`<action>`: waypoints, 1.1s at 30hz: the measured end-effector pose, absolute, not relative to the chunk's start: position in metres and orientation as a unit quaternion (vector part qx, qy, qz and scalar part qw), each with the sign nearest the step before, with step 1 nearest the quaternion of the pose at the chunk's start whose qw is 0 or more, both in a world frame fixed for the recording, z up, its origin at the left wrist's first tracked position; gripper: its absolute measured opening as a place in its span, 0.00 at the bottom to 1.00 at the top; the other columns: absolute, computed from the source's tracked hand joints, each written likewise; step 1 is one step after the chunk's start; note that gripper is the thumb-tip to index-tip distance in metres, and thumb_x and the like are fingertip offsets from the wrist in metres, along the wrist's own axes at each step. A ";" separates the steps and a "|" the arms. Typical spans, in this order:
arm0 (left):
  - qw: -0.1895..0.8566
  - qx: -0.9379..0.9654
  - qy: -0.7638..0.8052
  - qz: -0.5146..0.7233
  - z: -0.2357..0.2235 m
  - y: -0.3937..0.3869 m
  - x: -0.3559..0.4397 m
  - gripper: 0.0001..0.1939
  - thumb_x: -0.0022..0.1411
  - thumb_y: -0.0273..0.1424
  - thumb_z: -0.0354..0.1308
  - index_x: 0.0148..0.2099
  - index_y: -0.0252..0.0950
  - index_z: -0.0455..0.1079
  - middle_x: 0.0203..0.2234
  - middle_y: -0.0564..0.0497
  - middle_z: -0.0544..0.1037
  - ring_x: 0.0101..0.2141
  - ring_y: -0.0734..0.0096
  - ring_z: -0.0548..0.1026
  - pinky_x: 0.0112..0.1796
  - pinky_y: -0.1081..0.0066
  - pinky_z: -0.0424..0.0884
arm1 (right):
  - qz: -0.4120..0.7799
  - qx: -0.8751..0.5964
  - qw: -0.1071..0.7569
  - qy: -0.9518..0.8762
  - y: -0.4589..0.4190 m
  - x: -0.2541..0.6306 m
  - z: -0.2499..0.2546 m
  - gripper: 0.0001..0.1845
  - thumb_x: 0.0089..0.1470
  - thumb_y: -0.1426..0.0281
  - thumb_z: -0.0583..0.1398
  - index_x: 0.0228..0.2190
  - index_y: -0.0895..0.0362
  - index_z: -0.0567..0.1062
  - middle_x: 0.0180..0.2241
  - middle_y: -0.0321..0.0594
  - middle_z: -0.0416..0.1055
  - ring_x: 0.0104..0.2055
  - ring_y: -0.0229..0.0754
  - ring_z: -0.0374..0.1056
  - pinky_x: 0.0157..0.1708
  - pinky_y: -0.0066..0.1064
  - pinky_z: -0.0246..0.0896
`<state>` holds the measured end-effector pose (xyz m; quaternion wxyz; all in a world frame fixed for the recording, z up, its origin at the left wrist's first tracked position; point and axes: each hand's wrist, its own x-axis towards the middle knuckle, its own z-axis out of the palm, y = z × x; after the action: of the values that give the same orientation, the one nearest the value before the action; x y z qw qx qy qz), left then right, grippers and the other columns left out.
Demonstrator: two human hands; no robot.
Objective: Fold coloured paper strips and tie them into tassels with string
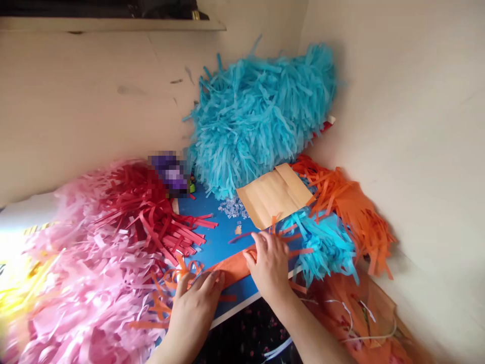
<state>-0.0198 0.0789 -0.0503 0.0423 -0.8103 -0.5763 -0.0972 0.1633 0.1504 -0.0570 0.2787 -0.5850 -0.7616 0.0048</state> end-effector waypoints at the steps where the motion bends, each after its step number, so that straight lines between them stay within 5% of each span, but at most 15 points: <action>1: 0.047 -0.810 -0.577 -0.094 -0.052 0.076 -0.019 0.18 0.64 0.17 0.50 0.48 0.38 0.76 0.44 0.49 0.82 0.43 0.62 0.78 0.50 0.56 0.64 | -0.016 -0.563 0.297 -0.771 0.143 0.161 -0.054 0.19 0.64 0.62 0.57 0.52 0.58 0.70 0.51 0.55 0.73 0.53 0.57 0.69 0.52 0.50 0.57; 5: 0.028 -0.798 -0.595 -0.085 -0.057 0.066 -0.019 0.20 0.64 0.19 0.49 0.53 0.37 0.74 0.49 0.47 0.81 0.49 0.59 0.77 0.51 0.56 0.64 | 0.030 -0.358 0.227 -0.905 0.110 0.160 -0.048 0.30 0.65 0.58 0.54 0.61 0.61 0.63 0.62 0.50 0.64 0.65 0.53 0.56 0.66 0.52 0.41; 8: 0.015 -0.794 -0.602 -0.086 -0.055 0.062 -0.021 0.25 0.62 0.17 0.48 0.57 0.37 0.71 0.53 0.46 0.79 0.52 0.59 0.75 0.51 0.56 0.63 | 0.055 -0.343 0.144 -0.927 0.108 0.180 -0.056 0.34 0.64 0.52 0.54 0.62 0.63 0.64 0.64 0.51 0.61 0.66 0.54 0.55 0.65 0.53 0.44; 12: 0.022 -0.808 -0.581 -0.099 -0.052 0.063 -0.022 0.26 0.62 0.15 0.47 0.57 0.38 0.71 0.53 0.46 0.78 0.51 0.61 0.75 0.50 0.58 0.63 | 0.015 -0.411 0.183 -0.893 0.131 0.211 -0.051 0.23 0.66 0.60 0.54 0.54 0.61 0.73 0.56 0.54 0.71 0.61 0.55 0.62 0.63 0.56 0.45; 16: 0.021 -0.806 -0.585 -0.093 -0.042 0.068 -0.016 0.22 0.60 0.16 0.49 0.52 0.35 0.74 0.49 0.45 0.80 0.44 0.59 0.78 0.50 0.55 0.62 | 0.008 -0.265 0.179 -0.947 0.146 0.203 -0.034 0.11 0.63 0.70 0.55 0.41 0.58 0.77 0.40 0.45 0.78 0.48 0.48 0.69 0.58 0.50 0.52; 20: 0.004 -0.794 -0.601 -0.087 -0.030 0.072 -0.009 0.12 0.62 0.22 0.53 0.44 0.36 0.77 0.43 0.45 0.82 0.40 0.58 0.79 0.50 0.52 0.60 | -0.066 -0.165 0.089 -0.980 0.157 0.185 -0.036 0.15 0.61 0.80 0.52 0.27 0.60 0.75 0.26 0.41 0.71 0.32 0.42 0.64 0.49 0.45 0.56; 33: 0.048 -0.775 -0.624 -0.089 -0.034 0.086 -0.010 0.11 0.63 0.21 0.53 0.34 0.35 0.75 0.30 0.50 0.79 0.34 0.61 0.77 0.51 0.54 0.59 | 0.091 -0.259 0.128 -0.953 0.183 0.178 -0.027 0.06 0.53 0.76 0.59 0.27 0.57 0.76 0.29 0.36 0.76 0.31 0.38 0.66 0.45 0.37 0.52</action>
<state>-0.0097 0.0862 -0.0344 0.0482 -0.7751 -0.6237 -0.0893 0.1784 0.1832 -0.0271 0.1277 -0.2587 -0.9532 0.0908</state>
